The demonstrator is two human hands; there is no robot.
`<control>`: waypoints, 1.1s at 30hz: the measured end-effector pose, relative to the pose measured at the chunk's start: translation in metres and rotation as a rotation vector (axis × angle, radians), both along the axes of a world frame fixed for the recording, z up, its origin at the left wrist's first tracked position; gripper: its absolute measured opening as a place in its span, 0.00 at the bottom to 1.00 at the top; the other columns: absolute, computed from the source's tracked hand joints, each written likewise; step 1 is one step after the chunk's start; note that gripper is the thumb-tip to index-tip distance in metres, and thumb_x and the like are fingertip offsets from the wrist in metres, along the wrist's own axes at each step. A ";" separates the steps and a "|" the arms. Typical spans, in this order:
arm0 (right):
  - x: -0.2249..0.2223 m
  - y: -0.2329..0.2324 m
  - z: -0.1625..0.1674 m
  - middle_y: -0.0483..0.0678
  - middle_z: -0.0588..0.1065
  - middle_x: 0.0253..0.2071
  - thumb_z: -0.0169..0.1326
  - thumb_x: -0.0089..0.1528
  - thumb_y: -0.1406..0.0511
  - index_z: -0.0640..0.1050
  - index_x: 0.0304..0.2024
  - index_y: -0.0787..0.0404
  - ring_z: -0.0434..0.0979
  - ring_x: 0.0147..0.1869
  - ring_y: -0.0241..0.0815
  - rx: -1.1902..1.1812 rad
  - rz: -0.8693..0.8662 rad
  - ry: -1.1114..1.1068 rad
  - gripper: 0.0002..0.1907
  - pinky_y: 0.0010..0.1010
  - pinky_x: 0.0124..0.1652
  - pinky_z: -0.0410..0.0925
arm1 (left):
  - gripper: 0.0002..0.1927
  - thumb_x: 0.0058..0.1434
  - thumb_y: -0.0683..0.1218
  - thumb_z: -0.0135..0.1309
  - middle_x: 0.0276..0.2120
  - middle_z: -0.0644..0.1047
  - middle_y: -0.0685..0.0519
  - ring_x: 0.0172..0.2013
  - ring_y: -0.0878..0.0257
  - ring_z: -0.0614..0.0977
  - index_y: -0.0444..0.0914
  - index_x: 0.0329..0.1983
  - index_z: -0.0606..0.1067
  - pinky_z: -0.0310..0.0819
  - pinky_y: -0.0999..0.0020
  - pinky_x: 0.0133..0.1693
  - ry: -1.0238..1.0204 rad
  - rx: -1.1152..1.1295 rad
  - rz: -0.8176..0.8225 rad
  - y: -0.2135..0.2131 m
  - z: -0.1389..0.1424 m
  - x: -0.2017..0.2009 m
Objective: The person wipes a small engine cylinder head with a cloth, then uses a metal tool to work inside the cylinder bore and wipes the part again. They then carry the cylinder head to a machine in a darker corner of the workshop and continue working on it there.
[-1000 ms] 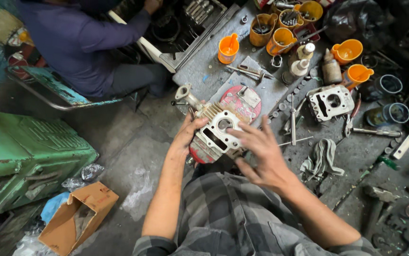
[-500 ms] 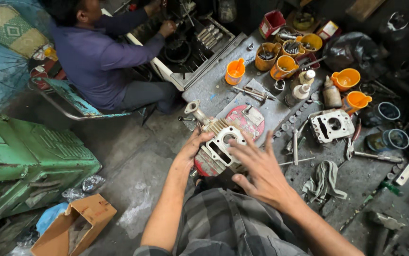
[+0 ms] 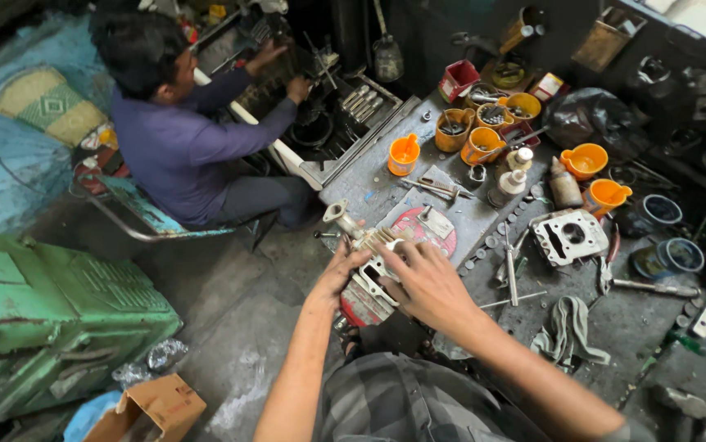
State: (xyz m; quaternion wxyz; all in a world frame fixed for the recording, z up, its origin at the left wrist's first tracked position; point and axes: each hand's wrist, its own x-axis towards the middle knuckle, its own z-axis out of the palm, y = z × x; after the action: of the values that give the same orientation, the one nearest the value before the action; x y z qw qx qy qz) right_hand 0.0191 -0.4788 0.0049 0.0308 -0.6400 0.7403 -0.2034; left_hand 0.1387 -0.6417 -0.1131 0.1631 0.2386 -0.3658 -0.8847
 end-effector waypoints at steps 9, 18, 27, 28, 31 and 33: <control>-0.050 0.049 0.115 0.51 0.80 0.37 0.58 0.59 0.66 0.73 0.55 0.57 0.81 0.40 0.53 0.016 0.340 -0.157 0.21 0.43 0.38 0.73 | 0.46 0.52 0.44 0.63 0.64 0.71 0.47 0.61 0.53 0.75 0.46 0.75 0.59 0.73 0.59 0.59 0.055 0.067 -0.013 -0.003 -0.027 -0.001; -0.171 0.053 -0.052 0.49 0.81 0.38 0.50 0.68 0.70 0.79 0.46 0.66 0.79 0.45 0.39 0.029 -0.327 -0.626 0.08 0.31 0.48 0.71 | 0.20 0.75 0.48 0.44 0.53 0.80 0.46 0.53 0.58 0.81 0.34 0.64 0.73 0.74 0.67 0.56 -0.218 -0.640 0.490 0.015 -0.028 0.029; -0.160 0.007 -0.124 0.51 0.80 0.42 0.50 0.61 0.78 0.71 0.45 0.65 0.83 0.55 0.42 -0.246 -0.512 -0.641 0.10 0.33 0.49 0.72 | 0.26 0.47 0.35 0.54 0.48 0.80 0.41 0.51 0.51 0.78 0.36 0.53 0.79 0.72 0.60 0.54 -0.438 -1.384 0.177 0.035 -0.048 0.086; -0.158 0.007 -0.120 0.52 0.80 0.44 0.54 0.62 0.76 0.71 0.47 0.65 0.81 0.55 0.44 -0.281 -0.503 -0.571 0.12 0.33 0.50 0.71 | 0.23 0.47 0.37 0.58 0.48 0.80 0.40 0.50 0.50 0.78 0.36 0.50 0.79 0.72 0.59 0.53 -0.345 -1.389 0.150 0.043 -0.051 0.085; -0.147 0.015 -0.119 0.54 0.79 0.47 0.57 0.64 0.76 0.73 0.50 0.65 0.79 0.54 0.46 -0.458 -0.497 -0.441 0.13 0.33 0.53 0.70 | 0.16 0.53 0.41 0.62 0.42 0.82 0.47 0.43 0.56 0.81 0.36 0.47 0.79 0.74 0.60 0.45 -0.370 -0.988 0.071 0.067 -0.063 0.077; -0.133 0.027 -0.125 0.53 0.78 0.47 0.56 0.65 0.75 0.73 0.51 0.64 0.78 0.52 0.44 -0.539 -0.538 -0.516 0.12 0.33 0.53 0.70 | 0.11 0.60 0.43 0.59 0.36 0.82 0.50 0.36 0.58 0.80 0.34 0.44 0.79 0.72 0.60 0.38 -0.515 -0.581 0.122 0.082 -0.074 0.067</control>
State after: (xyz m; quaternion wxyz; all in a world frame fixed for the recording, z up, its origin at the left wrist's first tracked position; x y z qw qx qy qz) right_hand -0.1143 -0.4517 -0.1197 -0.0073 -0.3385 0.7689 -0.5423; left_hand 0.2052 -0.5597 -0.1872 0.1787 0.4181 -0.6151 -0.6441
